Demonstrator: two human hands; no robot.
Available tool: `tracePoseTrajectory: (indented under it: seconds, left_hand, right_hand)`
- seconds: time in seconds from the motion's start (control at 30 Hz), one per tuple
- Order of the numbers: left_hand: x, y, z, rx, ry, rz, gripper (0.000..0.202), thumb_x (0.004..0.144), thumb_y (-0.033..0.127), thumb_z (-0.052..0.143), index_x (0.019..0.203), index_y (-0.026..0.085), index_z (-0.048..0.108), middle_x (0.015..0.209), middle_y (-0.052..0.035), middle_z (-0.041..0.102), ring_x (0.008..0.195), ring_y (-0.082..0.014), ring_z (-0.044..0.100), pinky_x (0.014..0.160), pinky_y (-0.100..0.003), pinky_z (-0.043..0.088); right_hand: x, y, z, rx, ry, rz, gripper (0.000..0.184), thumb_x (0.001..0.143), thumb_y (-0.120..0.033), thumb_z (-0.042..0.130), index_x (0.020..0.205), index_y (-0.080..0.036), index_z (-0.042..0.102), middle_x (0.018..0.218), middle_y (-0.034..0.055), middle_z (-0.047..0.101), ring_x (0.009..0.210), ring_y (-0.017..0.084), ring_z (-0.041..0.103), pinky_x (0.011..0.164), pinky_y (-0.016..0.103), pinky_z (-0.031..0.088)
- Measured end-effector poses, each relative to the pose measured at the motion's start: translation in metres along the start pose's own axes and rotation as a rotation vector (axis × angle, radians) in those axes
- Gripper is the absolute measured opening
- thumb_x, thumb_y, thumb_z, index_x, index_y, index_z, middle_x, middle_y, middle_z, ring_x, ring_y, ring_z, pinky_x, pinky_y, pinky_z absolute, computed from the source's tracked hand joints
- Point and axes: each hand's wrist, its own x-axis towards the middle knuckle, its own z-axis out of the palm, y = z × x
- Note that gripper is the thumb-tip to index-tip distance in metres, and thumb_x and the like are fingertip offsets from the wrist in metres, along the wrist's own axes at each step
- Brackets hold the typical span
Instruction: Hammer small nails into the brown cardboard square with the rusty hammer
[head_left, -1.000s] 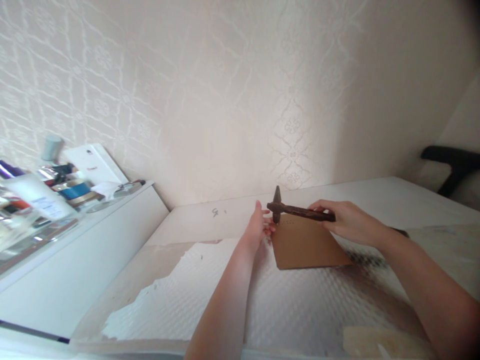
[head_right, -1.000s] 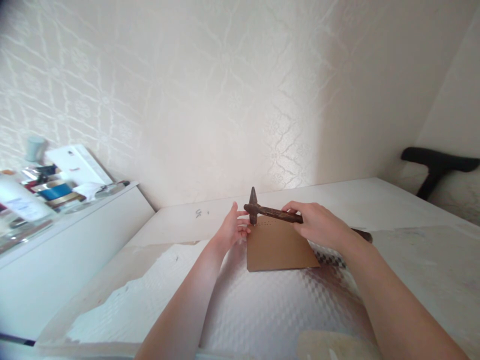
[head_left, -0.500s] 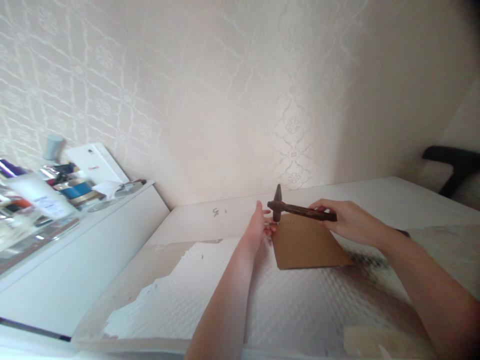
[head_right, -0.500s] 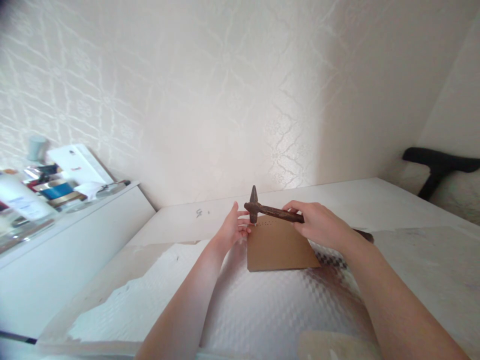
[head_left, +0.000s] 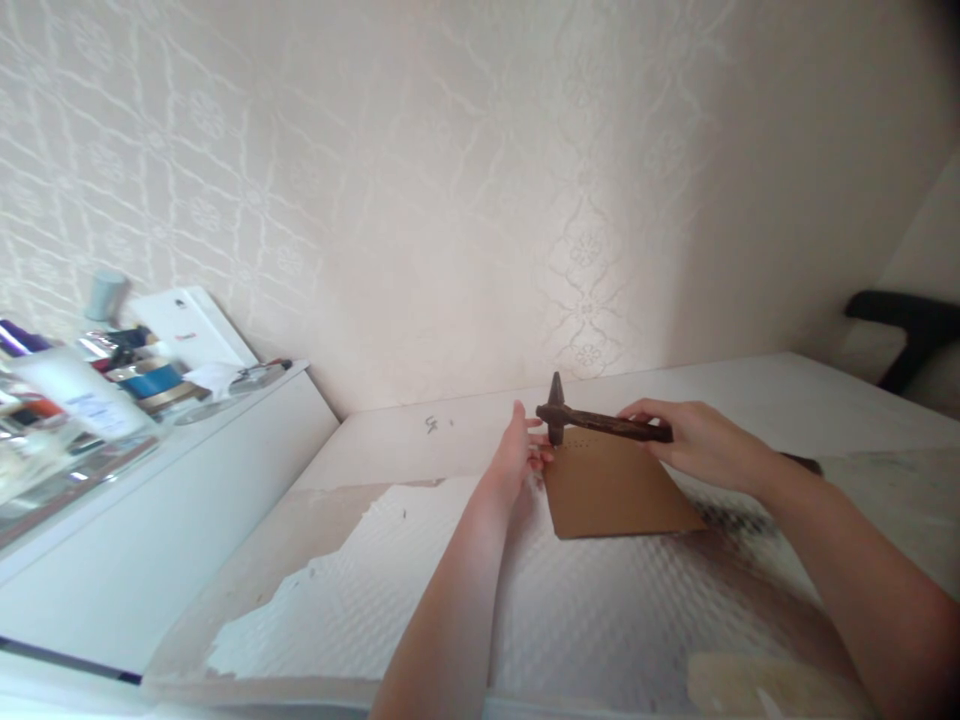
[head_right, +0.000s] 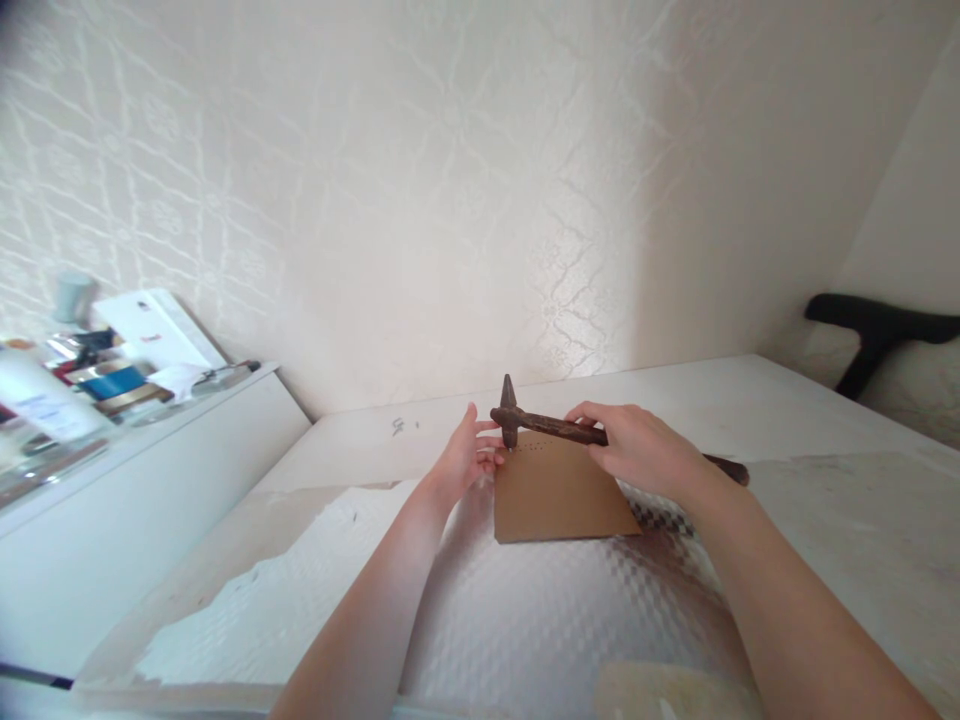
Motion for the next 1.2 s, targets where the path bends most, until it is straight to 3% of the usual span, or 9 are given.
tracePoseTrajectory:
  seconds: [0.83,1.2]
  left_hand:
    - [-0.0044,0.0029,0.0023,0.053,-0.019,-0.011,0.062,0.089,0.059,0.020,0.115,0.010,0.048,0.081,-0.0117,0.064,0.048,-0.0111,0.047,0.051,-0.023,0.035]
    - [-0.0039,0.0021,0.0018,0.057,-0.017,-0.009,0.059,0.089,0.059,0.021,0.109,0.012,0.049,0.076,-0.0094,0.062,0.048,-0.0113,0.045,0.051,-0.023,0.033]
  right_hand:
    - [0.0017,0.0051,-0.0006,-0.030,-0.002,-0.047,0.030,0.073,-0.024,0.053,0.101,-0.027,0.062,0.089,-0.0003,0.069,0.075,0.019,0.064,0.068,0.028,0.048]
    - [0.0017,0.0038,-0.0002,-0.044,-0.010,-0.054,0.029,0.074,-0.024,0.051,0.102,-0.026,0.062,0.090,0.0005,0.069,0.077,0.019,0.064,0.070,0.028,0.048]
